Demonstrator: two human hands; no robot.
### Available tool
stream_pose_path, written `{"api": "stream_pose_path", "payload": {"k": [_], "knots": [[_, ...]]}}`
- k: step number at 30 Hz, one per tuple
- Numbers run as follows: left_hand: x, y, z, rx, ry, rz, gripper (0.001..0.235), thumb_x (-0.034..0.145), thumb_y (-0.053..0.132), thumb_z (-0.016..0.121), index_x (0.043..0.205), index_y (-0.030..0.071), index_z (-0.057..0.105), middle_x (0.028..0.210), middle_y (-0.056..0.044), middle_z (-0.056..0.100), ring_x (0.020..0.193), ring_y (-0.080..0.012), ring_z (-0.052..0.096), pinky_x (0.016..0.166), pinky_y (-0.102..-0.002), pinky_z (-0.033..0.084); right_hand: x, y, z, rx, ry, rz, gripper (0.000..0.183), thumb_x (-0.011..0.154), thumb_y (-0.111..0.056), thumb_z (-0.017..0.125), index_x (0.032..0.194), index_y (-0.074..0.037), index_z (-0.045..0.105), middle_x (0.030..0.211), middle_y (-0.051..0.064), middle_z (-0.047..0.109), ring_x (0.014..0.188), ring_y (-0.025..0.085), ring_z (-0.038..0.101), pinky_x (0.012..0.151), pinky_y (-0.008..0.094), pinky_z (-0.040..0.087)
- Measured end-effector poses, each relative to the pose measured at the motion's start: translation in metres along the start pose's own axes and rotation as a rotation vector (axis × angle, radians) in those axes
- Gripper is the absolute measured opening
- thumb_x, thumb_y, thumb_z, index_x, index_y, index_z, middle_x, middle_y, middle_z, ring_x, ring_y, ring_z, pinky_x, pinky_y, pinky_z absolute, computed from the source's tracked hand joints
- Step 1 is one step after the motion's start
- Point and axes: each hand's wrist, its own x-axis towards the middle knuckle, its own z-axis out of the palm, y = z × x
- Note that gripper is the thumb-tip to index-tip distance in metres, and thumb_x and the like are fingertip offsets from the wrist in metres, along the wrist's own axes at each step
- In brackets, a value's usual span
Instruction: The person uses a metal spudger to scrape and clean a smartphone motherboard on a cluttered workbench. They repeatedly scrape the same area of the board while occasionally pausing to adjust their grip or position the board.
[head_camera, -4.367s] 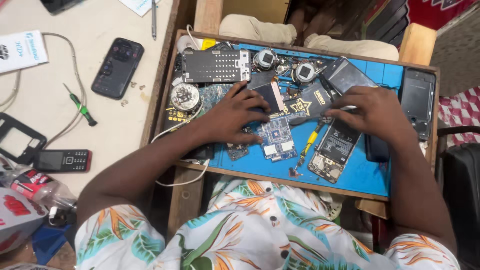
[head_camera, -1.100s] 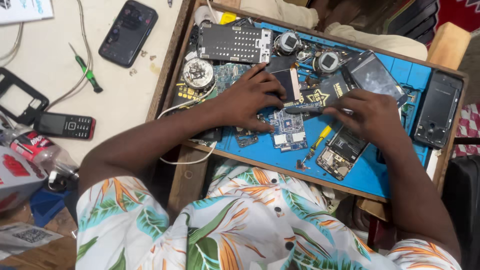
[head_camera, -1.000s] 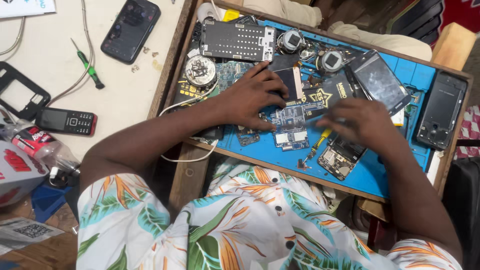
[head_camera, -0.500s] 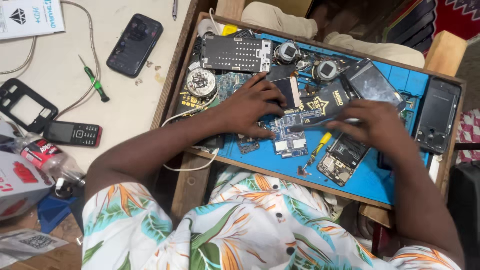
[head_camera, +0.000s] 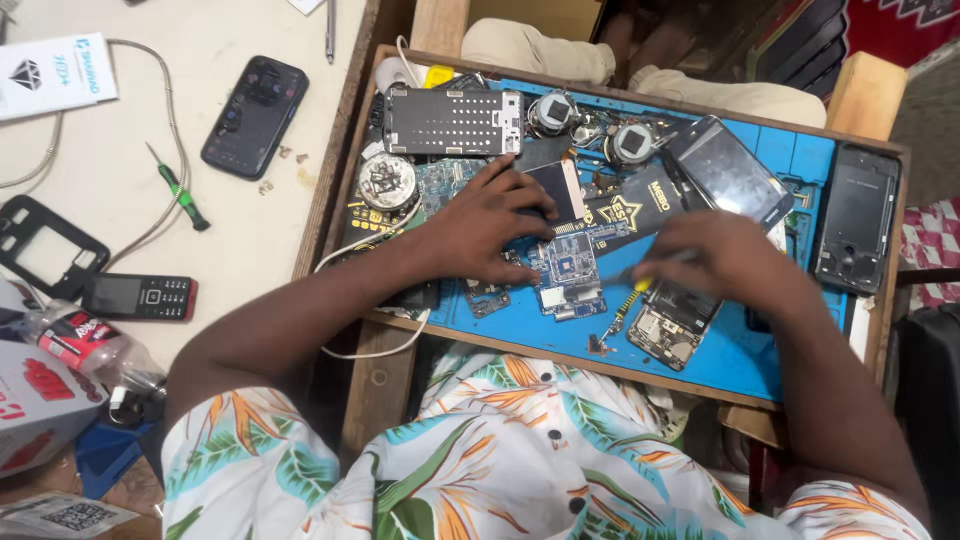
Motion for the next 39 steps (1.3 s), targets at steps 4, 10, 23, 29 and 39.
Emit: {"api": "stream_pose_path", "payload": {"k": [4,10,23,29,39], "knots": [[-0.001,0.002,0.003,-0.001,0.000,0.007,0.051,0.077,0.057,0.079,0.108,0.016,0.077,0.130,-0.006,0.063,0.136,-0.0288,0.047,0.124,-0.059,0.013,-0.003,-0.005,0.000,-0.102,0.163,0.024,0.027,0.089,-0.040,0.075,0.086,-0.014,0.079,0.087,0.003,0.073,0.072,0.022,0.070,0.062,0.037,0.055],[0.001,0.001,0.001,-0.006,0.001,0.010,0.051,0.078,0.057,0.078,0.109,0.016,0.077,0.129,-0.007,0.062,0.135,-0.0291,0.047,0.124,-0.061,0.014,-0.002,-0.006,-0.004,-0.126,0.106,0.087,0.029,0.085,-0.043,0.076,0.085,-0.014,0.079,0.088,0.001,0.074,0.072,0.023,0.071,0.063,0.038,0.056],[0.000,0.002,-0.001,0.021,0.003,0.004,0.052,0.079,0.060,0.077,0.109,0.017,0.077,0.129,-0.007,0.063,0.134,-0.0286,0.047,0.125,-0.059,0.013,-0.001,-0.003,0.002,-0.143,0.072,0.020,0.033,0.085,-0.045,0.075,0.081,-0.013,0.077,0.091,0.001,0.074,0.075,0.023,0.072,0.062,0.038,0.055],[0.000,0.002,0.002,0.012,-0.015,0.000,0.053,0.078,0.059,0.078,0.110,0.017,0.077,0.130,-0.006,0.063,0.135,-0.0282,0.047,0.125,-0.059,0.014,-0.001,-0.005,-0.001,-0.230,0.208,0.045,0.030,0.091,-0.044,0.073,0.088,-0.014,0.078,0.095,0.002,0.074,0.074,0.025,0.071,0.063,0.039,0.055],[-0.002,-0.001,0.007,0.011,-0.004,0.001,0.053,0.076,0.056,0.079,0.111,0.015,0.077,0.132,-0.008,0.060,0.136,-0.0320,0.045,0.124,-0.061,0.013,0.002,-0.013,0.003,-0.256,0.174,0.020,0.031,0.093,-0.043,0.073,0.087,-0.012,0.075,0.093,0.003,0.073,0.074,0.026,0.071,0.064,0.039,0.055]]}}
